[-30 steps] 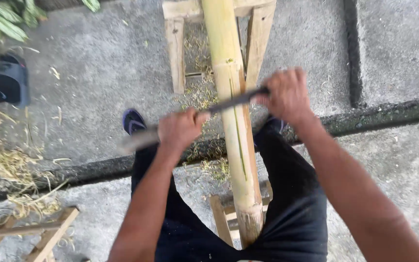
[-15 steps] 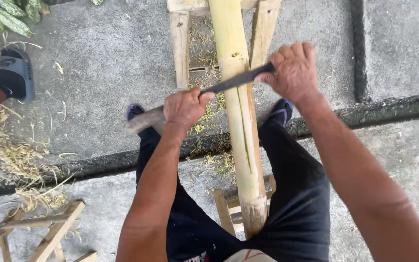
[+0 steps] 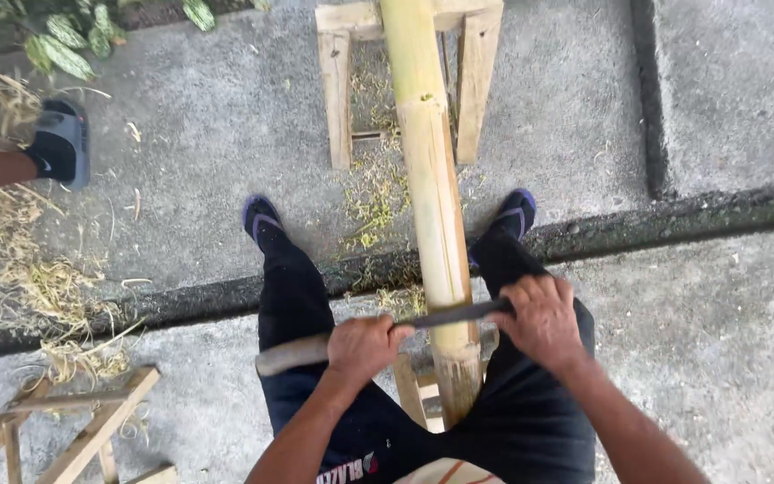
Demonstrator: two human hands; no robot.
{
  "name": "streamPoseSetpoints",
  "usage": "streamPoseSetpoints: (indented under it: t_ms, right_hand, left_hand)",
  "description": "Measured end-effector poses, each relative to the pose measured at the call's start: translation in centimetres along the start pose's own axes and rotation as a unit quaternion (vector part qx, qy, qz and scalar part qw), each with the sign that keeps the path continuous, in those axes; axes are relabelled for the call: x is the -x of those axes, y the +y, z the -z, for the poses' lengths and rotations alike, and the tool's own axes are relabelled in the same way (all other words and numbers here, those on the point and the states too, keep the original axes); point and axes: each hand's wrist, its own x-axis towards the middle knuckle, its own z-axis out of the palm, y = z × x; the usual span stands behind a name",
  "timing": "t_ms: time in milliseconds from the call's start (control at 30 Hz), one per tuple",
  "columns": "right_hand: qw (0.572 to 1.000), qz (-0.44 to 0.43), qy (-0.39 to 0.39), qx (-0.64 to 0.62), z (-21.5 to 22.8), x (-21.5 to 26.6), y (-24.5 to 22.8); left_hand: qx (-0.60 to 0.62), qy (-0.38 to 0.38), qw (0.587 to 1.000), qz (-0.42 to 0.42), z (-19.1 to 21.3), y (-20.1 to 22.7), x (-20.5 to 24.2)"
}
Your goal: The recorder uses a large knife or machete to scrape the green outer layer off a bamboo pole held between their legs and on a wooden support.
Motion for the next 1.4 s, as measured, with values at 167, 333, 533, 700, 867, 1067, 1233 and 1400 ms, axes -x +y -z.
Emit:
streamPoseSetpoints:
  t_ms: [167, 333, 533, 700, 867, 1067, 1233, 1400]
  right_hand:
    - [0.992, 0.058, 0.056, 0.093, 0.9, -11.8, 3.0]
    - [0.979, 0.048, 0.02, 0.199, 1.7, -27.2, 6.4]
    - [0.977, 0.045, 0.03, 0.204, 2.0, -28.5, 6.3]
    - [0.99, 0.027, 0.026, 0.137, 1.1, -16.1, 3.5]
    - [0.986, 0.056, 0.096, 0.127, 1.0, -18.4, 4.5]
    - [0.975, 0.084, 0.151, 0.142, 3.3, -31.7, 6.6]
    - [0.985, 0.044, 0.063, 0.155, 3.8, -24.7, 3.4]
    - [0.989, 0.035, 0.051, 0.137, 1.1, -14.5, 2.2]
  left_hand:
    - [-0.041, 0.019, 0.997, 0.067, 5.3, -2.1, -9.4]
    - [-0.035, 0.031, 0.997, 0.06, 13.4, -5.2, -21.1]
    - [-0.038, 0.119, 0.992, 0.036, 13.8, -5.8, -21.9]
    - [-0.058, 0.154, 0.986, -0.029, 6.2, -5.2, -13.4]
    - [-0.075, 0.14, 0.987, -0.013, 8.4, -5.9, -16.6]
    - [-0.064, 0.286, 0.956, -0.015, 13.5, -7.8, -26.0]
    - [-0.051, 0.155, 0.986, 0.028, 10.6, -6.2, -19.4]
    - [-0.07, 0.109, 0.992, -0.005, 5.5, -5.6, -11.7]
